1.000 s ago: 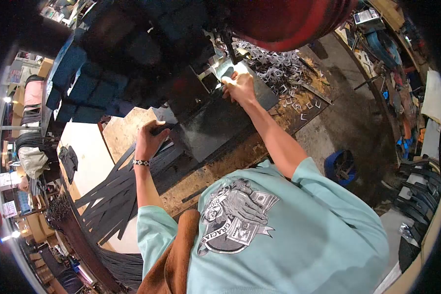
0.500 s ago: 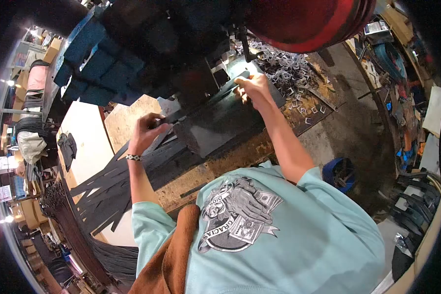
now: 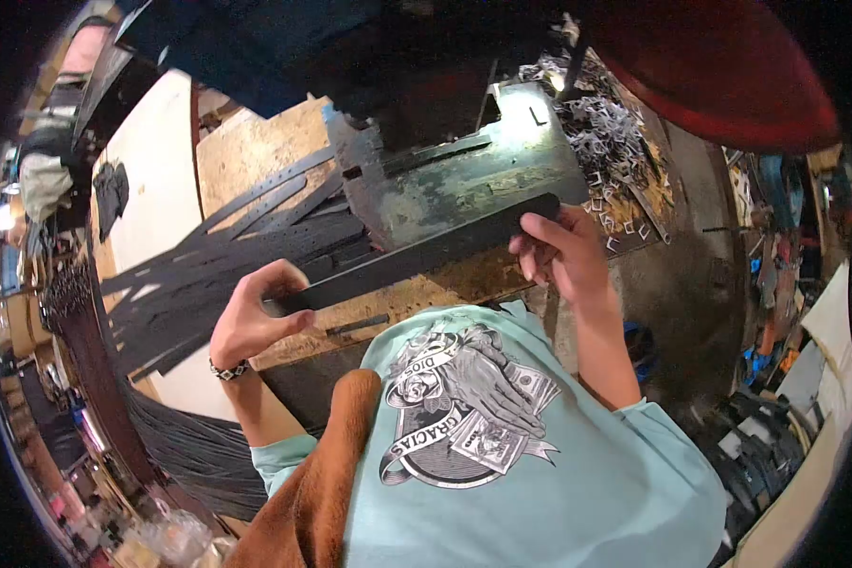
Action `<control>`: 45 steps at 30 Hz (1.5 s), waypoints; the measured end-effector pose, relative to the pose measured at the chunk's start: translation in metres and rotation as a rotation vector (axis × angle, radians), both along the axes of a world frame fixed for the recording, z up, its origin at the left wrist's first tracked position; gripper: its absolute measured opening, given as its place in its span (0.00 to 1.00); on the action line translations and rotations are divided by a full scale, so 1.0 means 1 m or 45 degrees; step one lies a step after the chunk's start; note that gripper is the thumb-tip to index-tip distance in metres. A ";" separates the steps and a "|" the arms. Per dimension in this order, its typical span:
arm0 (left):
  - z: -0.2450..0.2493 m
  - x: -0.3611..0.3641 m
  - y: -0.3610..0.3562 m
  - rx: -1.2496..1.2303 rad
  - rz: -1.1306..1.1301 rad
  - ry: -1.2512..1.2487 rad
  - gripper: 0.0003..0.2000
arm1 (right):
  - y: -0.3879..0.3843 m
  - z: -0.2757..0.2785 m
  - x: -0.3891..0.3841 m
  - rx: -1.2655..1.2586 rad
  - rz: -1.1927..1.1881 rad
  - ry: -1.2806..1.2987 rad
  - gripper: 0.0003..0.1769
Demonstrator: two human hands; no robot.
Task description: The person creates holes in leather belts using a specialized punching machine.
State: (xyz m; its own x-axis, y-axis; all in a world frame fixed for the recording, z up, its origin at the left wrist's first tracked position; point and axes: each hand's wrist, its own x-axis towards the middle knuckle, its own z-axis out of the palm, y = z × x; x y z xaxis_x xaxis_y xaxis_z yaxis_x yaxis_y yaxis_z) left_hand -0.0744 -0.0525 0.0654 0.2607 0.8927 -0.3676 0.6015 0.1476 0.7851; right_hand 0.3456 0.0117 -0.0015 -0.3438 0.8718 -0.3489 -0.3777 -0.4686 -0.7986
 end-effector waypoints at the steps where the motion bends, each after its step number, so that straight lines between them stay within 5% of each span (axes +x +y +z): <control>1: 0.002 0.010 -0.003 -0.036 0.022 -0.103 0.21 | -0.001 0.002 -0.001 -0.008 0.013 0.036 0.12; 6: 0.005 0.073 -0.004 -0.157 0.158 -0.414 0.20 | 0.001 0.017 -0.014 -0.006 0.078 -0.007 0.11; 10: 0.001 0.103 -0.003 0.251 0.177 -0.424 0.18 | -0.001 0.030 -0.025 0.044 0.159 -0.124 0.11; 12: 0.002 0.110 -0.005 0.481 0.170 -0.277 0.18 | -0.006 0.045 -0.035 -0.009 0.150 -0.163 0.11; 16: -0.013 0.104 -0.005 0.872 0.239 0.075 0.22 | -0.003 0.069 -0.031 0.374 0.413 -0.195 0.13; 19: -0.029 0.069 -0.013 0.910 0.641 0.003 0.15 | 0.015 0.045 0.010 0.505 0.333 -0.611 0.13; 20: -0.038 0.055 -0.012 0.976 0.827 -0.338 0.18 | 0.023 0.025 0.030 0.581 0.369 -0.966 0.13; 24: -0.030 0.026 -0.023 0.768 1.275 -0.981 0.21 | 0.008 -0.032 0.060 0.754 0.600 -1.908 0.13; 27: -0.026 0.028 -0.031 0.666 1.388 -1.243 0.22 | -0.001 -0.132 0.079 0.316 0.300 -1.942 0.18; 28: -0.025 0.030 -0.037 0.652 1.335 -1.250 0.21 | -0.002 -0.155 0.084 0.346 0.378 -2.069 0.18; 29: -0.023 0.032 -0.037 0.613 1.351 -1.307 0.21 | -0.004 -0.153 0.071 0.419 0.146 -2.132 0.17; 33: -0.025 0.042 -0.047 0.515 1.393 -1.392 0.21 | -0.002 -0.171 0.058 0.249 -0.174 -1.965 0.16; 36: -0.027 0.039 -0.052 0.435 1.453 -1.497 0.21 | 0.008 -0.167 0.072 0.301 0.281 -2.178 0.16; 39: -0.027 0.035 -0.056 0.385 1.472 -1.480 0.24 | 0.019 -0.161 0.074 0.285 0.313 -2.130 0.16; 42: -0.032 0.027 -0.061 0.332 1.440 -1.547 0.25 | 0.021 -0.189 0.084 0.480 0.040 -1.898 0.14; 45: -0.045 0.017 -0.062 0.304 1.485 -1.668 0.25 | 0.015 -0.167 0.068 0.444 0.090 -2.064 0.14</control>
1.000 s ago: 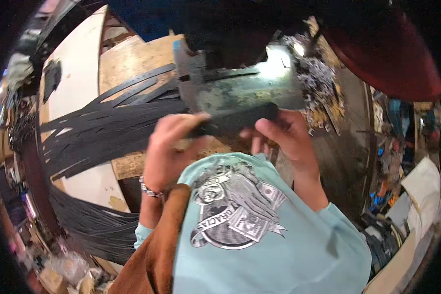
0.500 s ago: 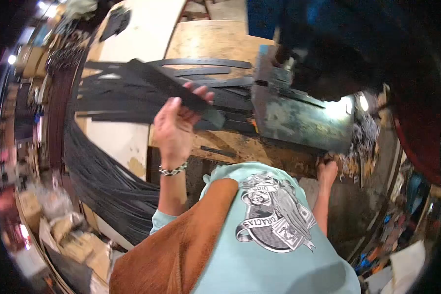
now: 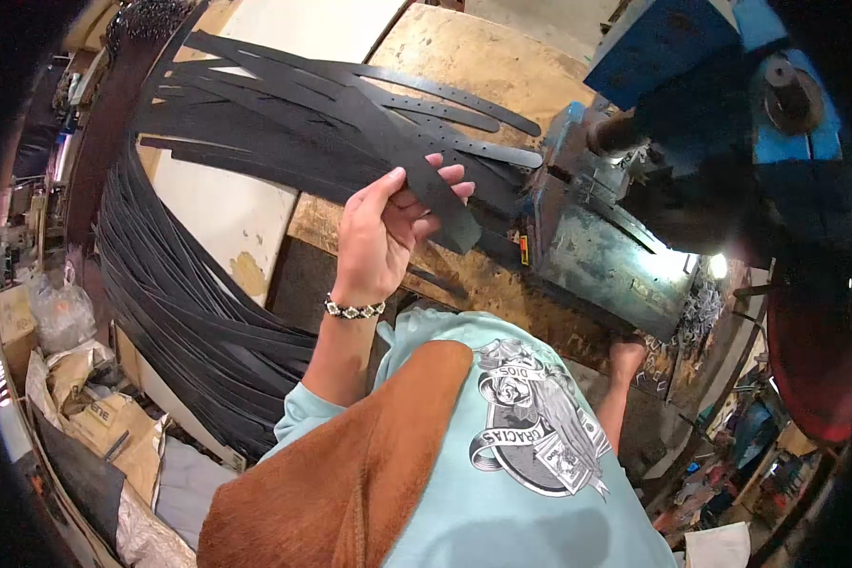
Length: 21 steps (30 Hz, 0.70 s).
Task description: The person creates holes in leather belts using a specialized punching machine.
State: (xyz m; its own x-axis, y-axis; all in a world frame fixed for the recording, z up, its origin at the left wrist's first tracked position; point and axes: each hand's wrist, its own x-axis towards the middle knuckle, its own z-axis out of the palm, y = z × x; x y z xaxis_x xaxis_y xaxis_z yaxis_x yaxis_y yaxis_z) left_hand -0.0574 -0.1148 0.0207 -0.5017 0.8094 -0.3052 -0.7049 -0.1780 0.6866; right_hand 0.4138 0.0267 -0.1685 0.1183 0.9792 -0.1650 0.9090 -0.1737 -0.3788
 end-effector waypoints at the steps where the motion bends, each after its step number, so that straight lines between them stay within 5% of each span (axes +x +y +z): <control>1: -0.003 -0.005 0.000 0.004 0.021 -0.053 0.24 | -0.001 -0.004 0.002 0.002 0.050 -0.059 0.16; 6: -0.012 -0.031 -0.004 0.002 0.024 -0.148 0.23 | -0.019 -0.012 0.048 -0.103 0.016 -0.079 0.20; 11: -0.025 -0.053 -0.011 -0.138 -0.032 -0.053 0.24 | -0.043 0.129 -0.051 -0.622 -0.289 0.853 0.10; 13: -0.025 -0.060 -0.011 -0.178 -0.063 0.018 0.23 | -0.042 0.201 -0.152 -0.476 0.101 1.258 0.10; 16: -0.021 -0.055 -0.011 -0.186 -0.090 0.099 0.22 | -0.050 0.232 -0.258 -0.201 0.410 1.504 0.10; 21: -0.006 -0.048 -0.019 -0.156 -0.159 0.113 0.21 | -0.042 0.217 -0.361 0.144 0.955 1.491 0.09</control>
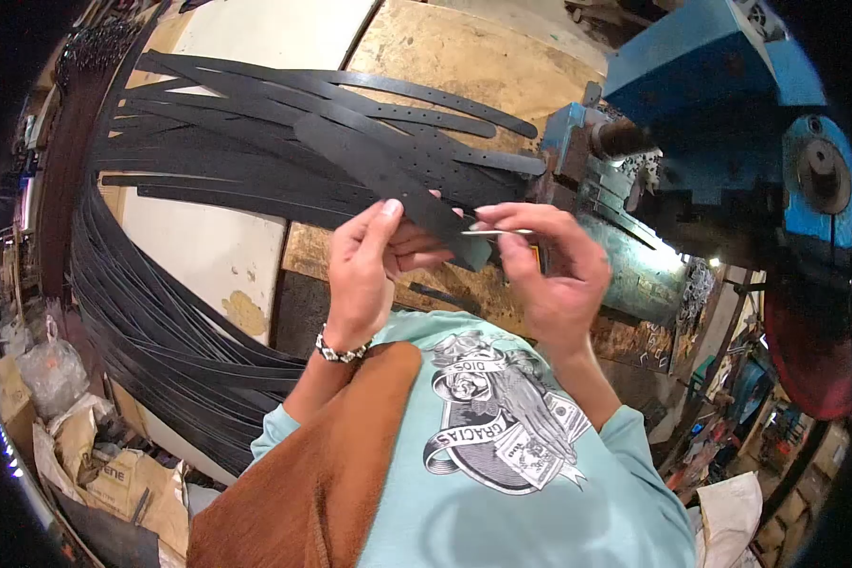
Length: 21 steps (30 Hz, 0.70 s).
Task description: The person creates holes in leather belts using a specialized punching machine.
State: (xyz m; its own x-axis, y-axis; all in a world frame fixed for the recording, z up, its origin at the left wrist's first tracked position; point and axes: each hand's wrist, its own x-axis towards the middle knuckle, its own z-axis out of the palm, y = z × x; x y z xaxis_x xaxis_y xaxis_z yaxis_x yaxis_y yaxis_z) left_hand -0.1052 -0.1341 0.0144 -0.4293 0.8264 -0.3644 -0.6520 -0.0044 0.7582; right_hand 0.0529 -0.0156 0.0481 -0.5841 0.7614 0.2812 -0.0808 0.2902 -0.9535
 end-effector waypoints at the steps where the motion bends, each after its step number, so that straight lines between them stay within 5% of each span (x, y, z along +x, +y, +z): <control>1: 0.002 0.000 -0.002 -0.019 0.003 0.015 0.21 | 0.000 -0.003 -0.007 0.067 0.015 -0.073 0.09; 21: -0.009 -0.021 -0.012 0.019 -0.085 0.059 0.16 | -0.019 -0.009 -0.047 0.594 -0.052 -0.334 0.12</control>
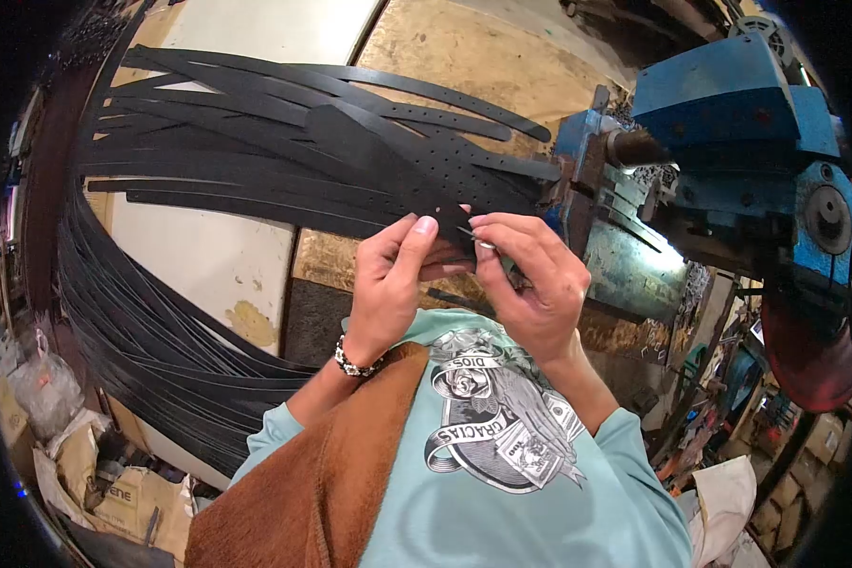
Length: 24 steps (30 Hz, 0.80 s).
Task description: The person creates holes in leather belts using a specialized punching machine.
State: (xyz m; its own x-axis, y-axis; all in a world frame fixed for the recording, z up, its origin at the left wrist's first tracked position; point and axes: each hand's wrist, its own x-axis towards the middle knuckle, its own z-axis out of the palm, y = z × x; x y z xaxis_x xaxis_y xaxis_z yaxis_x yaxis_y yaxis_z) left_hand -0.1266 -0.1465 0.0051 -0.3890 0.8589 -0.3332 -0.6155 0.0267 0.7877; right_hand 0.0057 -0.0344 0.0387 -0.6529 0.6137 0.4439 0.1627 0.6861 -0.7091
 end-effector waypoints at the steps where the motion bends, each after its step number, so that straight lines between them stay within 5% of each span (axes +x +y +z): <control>1: -0.002 -0.001 -0.001 0.000 -0.018 0.012 0.16 | 0.000 -0.001 -0.001 0.025 0.009 -0.026 0.13; 6: 0.002 -0.008 0.001 0.011 0.047 0.008 0.18 | 0.001 0.002 -0.001 0.007 -0.011 -0.009 0.11; 10: 0.005 -0.037 0.005 0.025 0.191 -0.079 0.22 | 0.016 0.030 0.011 -0.676 -0.261 0.482 0.05; 24: 0.012 -0.031 0.005 0.001 0.061 -0.252 0.24 | 0.006 0.012 0.005 -0.415 0.019 0.202 0.10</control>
